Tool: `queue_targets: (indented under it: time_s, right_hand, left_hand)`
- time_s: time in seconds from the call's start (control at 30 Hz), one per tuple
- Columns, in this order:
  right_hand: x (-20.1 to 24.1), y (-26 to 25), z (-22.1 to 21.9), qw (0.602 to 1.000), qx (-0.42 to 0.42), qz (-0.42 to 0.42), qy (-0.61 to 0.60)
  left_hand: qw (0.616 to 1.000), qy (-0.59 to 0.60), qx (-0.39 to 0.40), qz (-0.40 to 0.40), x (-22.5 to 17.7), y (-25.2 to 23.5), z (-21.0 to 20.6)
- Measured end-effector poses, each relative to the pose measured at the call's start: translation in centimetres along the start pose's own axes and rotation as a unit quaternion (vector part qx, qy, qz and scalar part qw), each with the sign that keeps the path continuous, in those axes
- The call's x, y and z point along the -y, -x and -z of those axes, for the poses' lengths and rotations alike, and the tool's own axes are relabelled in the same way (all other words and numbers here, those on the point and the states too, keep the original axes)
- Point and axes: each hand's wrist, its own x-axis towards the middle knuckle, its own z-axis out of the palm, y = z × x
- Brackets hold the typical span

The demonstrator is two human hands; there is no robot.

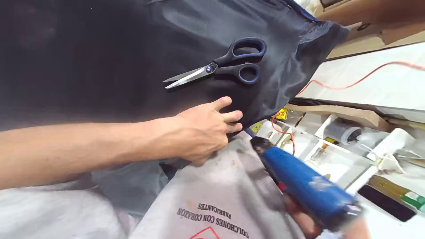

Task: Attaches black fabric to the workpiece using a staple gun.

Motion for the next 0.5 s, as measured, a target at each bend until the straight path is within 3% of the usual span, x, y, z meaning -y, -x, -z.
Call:
queue_targets:
  time_s: [0.2, 0.5]
  right_hand:
    - [-0.5, -1.9, -2.9, 0.984, 0.02, 0.091, 0.155]
    - [-1.0, -3.1, -4.2, 0.98, 0.033, 0.093, 0.175]
  left_hand:
    - [1.0, -0.001, -0.013, 0.016, -0.5, -0.1, -0.5]
    - [0.999, 0.015, -0.033, 0.017, -0.3, 0.2, -1.0]
